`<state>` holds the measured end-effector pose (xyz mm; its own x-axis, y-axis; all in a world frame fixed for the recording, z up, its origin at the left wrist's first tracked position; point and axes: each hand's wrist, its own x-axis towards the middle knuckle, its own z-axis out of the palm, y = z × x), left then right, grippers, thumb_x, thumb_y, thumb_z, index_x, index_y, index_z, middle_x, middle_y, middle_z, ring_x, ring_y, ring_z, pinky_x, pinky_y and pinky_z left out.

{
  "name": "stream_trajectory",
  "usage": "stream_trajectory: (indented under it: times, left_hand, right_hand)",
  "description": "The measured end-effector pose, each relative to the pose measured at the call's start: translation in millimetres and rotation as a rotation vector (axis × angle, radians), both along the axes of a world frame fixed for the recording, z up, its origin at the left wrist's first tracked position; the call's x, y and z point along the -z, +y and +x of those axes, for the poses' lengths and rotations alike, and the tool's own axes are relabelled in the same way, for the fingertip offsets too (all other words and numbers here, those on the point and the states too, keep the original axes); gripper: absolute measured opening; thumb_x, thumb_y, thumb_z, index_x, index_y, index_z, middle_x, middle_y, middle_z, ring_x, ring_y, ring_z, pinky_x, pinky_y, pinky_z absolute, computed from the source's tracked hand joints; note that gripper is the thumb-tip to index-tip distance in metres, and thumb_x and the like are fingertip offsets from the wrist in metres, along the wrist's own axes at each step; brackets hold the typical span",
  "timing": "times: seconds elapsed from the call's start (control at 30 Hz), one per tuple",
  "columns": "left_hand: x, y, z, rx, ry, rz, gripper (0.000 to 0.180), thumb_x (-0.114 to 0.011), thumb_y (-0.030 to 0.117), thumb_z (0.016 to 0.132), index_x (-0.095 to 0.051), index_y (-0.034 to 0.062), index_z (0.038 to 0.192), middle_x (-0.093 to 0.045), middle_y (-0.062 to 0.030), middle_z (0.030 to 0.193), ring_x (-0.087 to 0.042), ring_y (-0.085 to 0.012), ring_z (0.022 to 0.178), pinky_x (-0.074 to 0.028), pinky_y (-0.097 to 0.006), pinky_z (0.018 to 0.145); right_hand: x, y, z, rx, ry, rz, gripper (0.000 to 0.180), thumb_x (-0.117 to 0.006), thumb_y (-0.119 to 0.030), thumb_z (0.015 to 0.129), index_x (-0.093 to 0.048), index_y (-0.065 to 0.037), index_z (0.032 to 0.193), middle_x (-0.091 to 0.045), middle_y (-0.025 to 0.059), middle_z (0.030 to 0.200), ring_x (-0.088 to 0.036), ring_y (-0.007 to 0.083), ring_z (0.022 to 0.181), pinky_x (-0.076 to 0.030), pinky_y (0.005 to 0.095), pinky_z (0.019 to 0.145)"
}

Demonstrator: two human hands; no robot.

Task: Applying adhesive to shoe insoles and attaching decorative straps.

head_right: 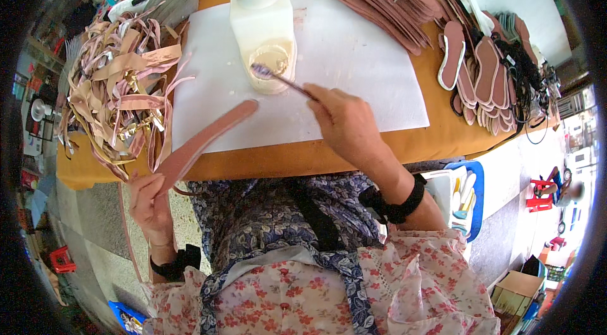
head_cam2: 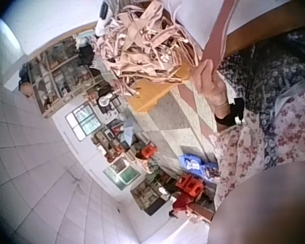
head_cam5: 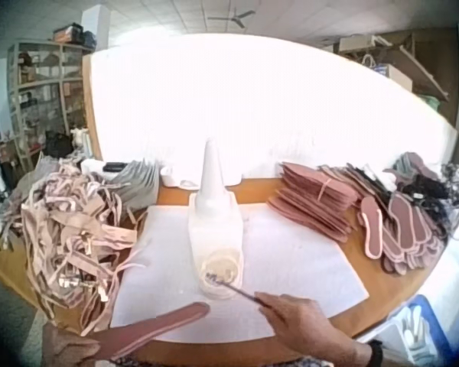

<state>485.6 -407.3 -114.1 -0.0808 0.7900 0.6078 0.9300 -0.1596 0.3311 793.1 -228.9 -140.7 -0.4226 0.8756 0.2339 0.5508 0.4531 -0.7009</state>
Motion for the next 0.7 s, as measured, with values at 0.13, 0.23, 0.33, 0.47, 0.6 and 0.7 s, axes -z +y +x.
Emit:
stream_trajectory:
  times: [0.13,0.23,0.33,0.47,0.6,0.7]
  left_hand:
    - [0.3,-10.3,-12.8,-0.132,-0.174,0.073,0.021,-0.066,-0.01,0.071,-0.067,0.004,0.087,-0.063,-0.0073,0.089,-0.06,-0.0225,0.088,-0.043,-0.045,0.098]
    - [-5.0,-15.0,-14.9,-0.218,-0.315,0.042,0.017,-0.067,-0.011,0.073,-0.065,-0.0007,0.086,-0.061,-0.0077,0.088,-0.058,-0.0184,0.089,-0.044,-0.039,0.096]
    - [-7.3,-17.2,-19.7,-0.211,-0.519,0.037,0.015,-0.067,-0.012,0.075,-0.065,-0.0016,0.085,-0.06,-0.0065,0.089,-0.057,-0.016,0.087,-0.043,-0.035,0.095]
    - [-10.3,-19.2,-20.4,-0.139,-0.6,0.041,0.011,-0.062,-0.009,0.079,-0.065,0.0002,0.085,-0.06,-0.0045,0.088,-0.053,-0.0112,0.079,-0.043,-0.024,0.073]
    - [-16.7,-24.8,-18.6,-0.167,-0.799,-0.104,0.013,-0.063,-0.011,0.076,-0.065,0.0002,0.083,-0.061,-0.0036,0.083,-0.052,-0.0105,0.073,-0.043,-0.024,0.069]
    - [-17.8,-25.5,-14.4,-0.126,-0.915,-0.166,0.016,-0.068,-0.013,0.073,-0.065,0.0003,0.082,-0.061,-0.0025,0.083,-0.055,-0.0091,0.076,-0.042,-0.022,0.07]
  right_hand:
    - [4.8,20.9,13.2,0.08,0.085,0.106,0.022,-0.06,-0.012,0.089,-0.063,-0.001,0.107,-0.063,0.0192,0.079,-0.061,0.0352,0.069,-0.048,0.0395,0.063]
    - [16.6,32.2,12.7,0.067,0.097,0.103,0.022,-0.061,-0.011,0.088,-0.064,-0.002,0.108,-0.062,0.018,0.077,-0.06,0.0333,0.067,-0.047,0.0381,0.063]
    - [27.4,39.5,9.2,0.048,0.021,0.079,0.022,-0.061,-0.011,0.088,-0.065,-0.005,0.108,-0.06,0.016,0.078,-0.059,0.0334,0.067,-0.047,0.0387,0.062]
    - [40.5,41.5,10.2,0.131,-0.063,0.195,0.024,-0.061,-0.015,0.089,-0.065,-0.009,0.111,-0.057,0.0133,0.08,-0.058,0.0319,0.067,-0.048,0.0401,0.063]
    - [43.0,41.5,6.8,0.145,-0.154,0.254,0.026,-0.061,-0.017,0.089,-0.064,-0.011,0.114,-0.056,0.0116,0.08,-0.059,0.0293,0.075,-0.049,0.0401,0.066]
    - [41.3,44.3,2.8,0.128,-0.165,0.207,0.027,-0.061,-0.017,0.089,-0.063,-0.01,0.115,-0.055,0.0109,0.08,-0.058,0.0281,0.078,-0.048,0.0394,0.068]
